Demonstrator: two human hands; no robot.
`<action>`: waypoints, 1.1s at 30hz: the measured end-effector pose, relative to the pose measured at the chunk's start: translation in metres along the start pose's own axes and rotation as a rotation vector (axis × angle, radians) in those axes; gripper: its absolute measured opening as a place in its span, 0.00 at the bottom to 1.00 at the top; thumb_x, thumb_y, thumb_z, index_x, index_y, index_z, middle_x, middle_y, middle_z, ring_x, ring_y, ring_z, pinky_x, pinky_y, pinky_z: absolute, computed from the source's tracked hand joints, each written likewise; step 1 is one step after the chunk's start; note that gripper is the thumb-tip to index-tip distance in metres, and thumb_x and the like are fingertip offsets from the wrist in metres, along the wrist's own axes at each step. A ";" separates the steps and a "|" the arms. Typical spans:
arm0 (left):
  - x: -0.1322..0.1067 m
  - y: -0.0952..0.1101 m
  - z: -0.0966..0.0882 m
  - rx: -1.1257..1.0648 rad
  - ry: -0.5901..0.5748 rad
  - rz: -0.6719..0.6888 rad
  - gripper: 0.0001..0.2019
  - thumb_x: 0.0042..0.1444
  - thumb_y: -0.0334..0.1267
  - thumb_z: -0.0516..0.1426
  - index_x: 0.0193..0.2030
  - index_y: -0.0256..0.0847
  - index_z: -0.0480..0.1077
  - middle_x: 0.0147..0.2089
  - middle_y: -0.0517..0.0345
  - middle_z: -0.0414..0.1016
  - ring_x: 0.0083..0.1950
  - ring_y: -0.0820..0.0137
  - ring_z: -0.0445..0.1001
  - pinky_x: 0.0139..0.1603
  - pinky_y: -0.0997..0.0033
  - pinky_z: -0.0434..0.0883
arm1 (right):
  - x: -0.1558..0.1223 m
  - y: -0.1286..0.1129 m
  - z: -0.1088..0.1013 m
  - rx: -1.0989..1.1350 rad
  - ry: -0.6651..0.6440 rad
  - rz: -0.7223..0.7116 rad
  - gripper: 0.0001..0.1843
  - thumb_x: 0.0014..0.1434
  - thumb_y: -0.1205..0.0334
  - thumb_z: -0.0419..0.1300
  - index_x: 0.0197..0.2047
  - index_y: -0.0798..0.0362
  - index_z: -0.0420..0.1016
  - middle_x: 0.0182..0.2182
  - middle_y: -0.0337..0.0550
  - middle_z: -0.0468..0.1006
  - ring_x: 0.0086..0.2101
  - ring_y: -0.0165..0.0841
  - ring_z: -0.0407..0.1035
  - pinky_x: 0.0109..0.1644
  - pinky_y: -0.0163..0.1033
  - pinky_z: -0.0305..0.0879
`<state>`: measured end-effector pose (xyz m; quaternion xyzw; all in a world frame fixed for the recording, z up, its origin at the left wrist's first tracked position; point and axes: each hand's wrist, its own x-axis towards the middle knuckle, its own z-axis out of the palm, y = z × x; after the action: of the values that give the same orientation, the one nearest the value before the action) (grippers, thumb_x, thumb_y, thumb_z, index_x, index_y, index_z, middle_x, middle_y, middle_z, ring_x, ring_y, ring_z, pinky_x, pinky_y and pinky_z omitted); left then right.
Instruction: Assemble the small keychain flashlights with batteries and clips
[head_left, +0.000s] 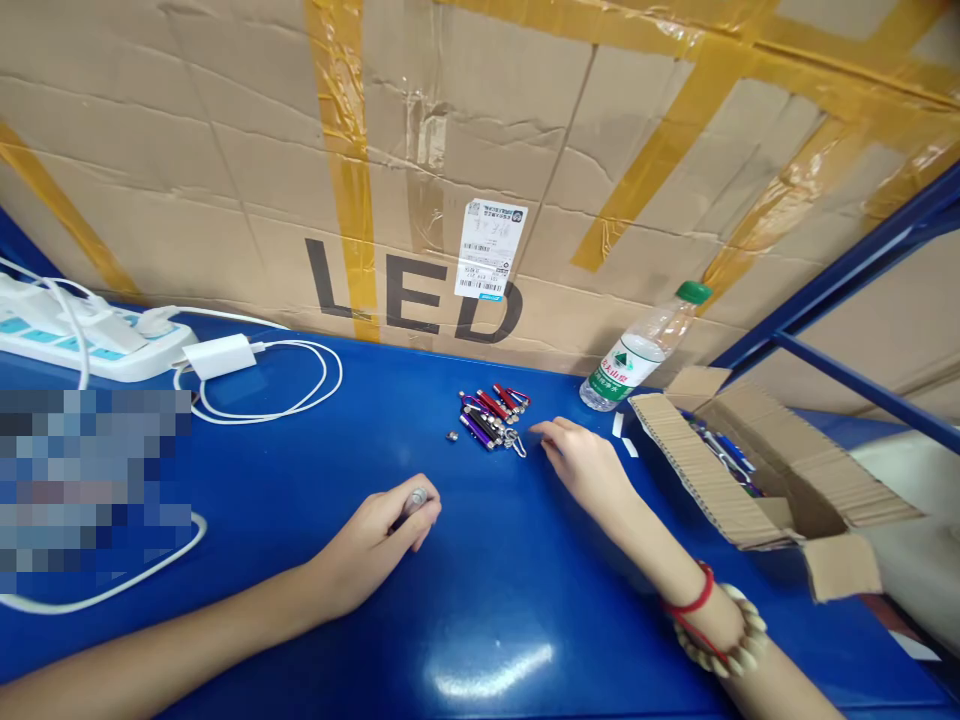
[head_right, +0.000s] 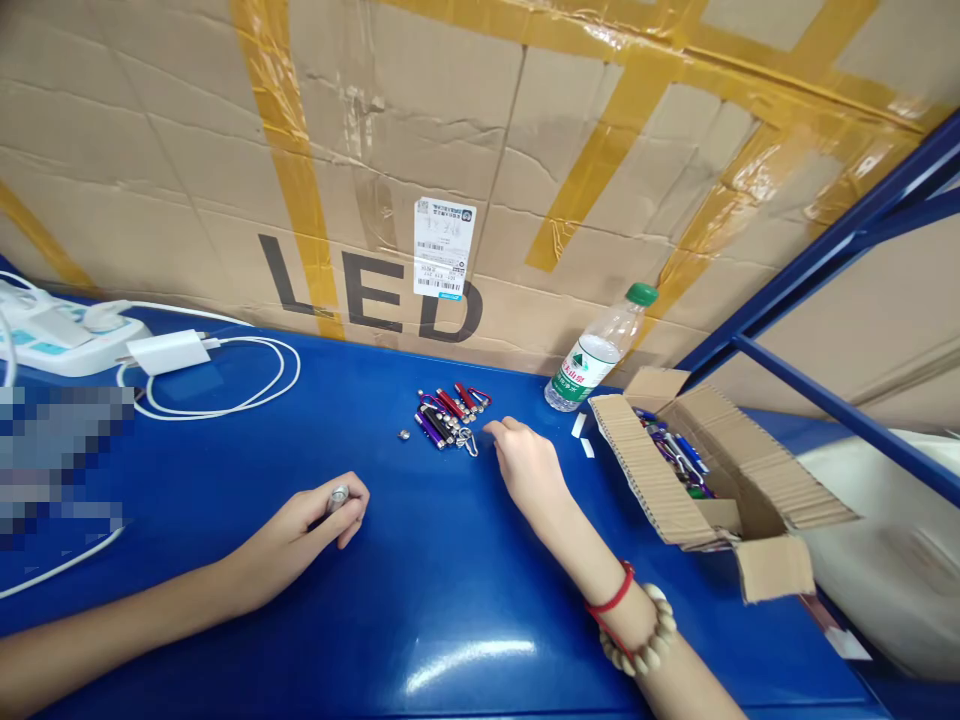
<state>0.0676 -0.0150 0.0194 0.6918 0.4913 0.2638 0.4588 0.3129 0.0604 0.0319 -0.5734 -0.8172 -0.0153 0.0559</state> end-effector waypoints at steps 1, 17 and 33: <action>0.000 0.000 0.000 0.000 0.002 0.005 0.15 0.60 0.44 0.42 0.25 0.41 0.56 0.23 0.65 0.59 0.26 0.74 0.58 0.30 0.74 0.57 | 0.002 0.003 0.002 0.030 0.007 0.006 0.15 0.57 0.75 0.51 0.42 0.52 0.73 0.35 0.44 0.75 0.34 0.34 0.72 0.31 0.33 0.63; 0.003 -0.009 -0.001 -0.087 -0.009 -0.011 0.08 0.58 0.42 0.45 0.30 0.43 0.51 0.21 0.69 0.52 0.22 0.76 0.52 0.24 0.76 0.53 | 0.011 -0.014 0.019 0.110 0.111 -0.223 0.16 0.63 0.60 0.49 0.51 0.52 0.70 0.47 0.48 0.71 0.47 0.39 0.67 0.47 0.46 0.68; -0.001 -0.013 -0.001 0.099 -0.027 0.058 0.09 0.63 0.41 0.39 0.33 0.43 0.53 0.26 0.66 0.57 0.24 0.74 0.54 0.27 0.74 0.55 | -0.001 -0.005 0.032 0.093 0.247 -0.208 0.13 0.62 0.60 0.51 0.42 0.54 0.75 0.40 0.47 0.74 0.38 0.37 0.68 0.40 0.42 0.66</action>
<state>0.0605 -0.0147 0.0086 0.7310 0.4775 0.2430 0.4226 0.3059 0.0606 0.0002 -0.4763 -0.8589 -0.0536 0.1805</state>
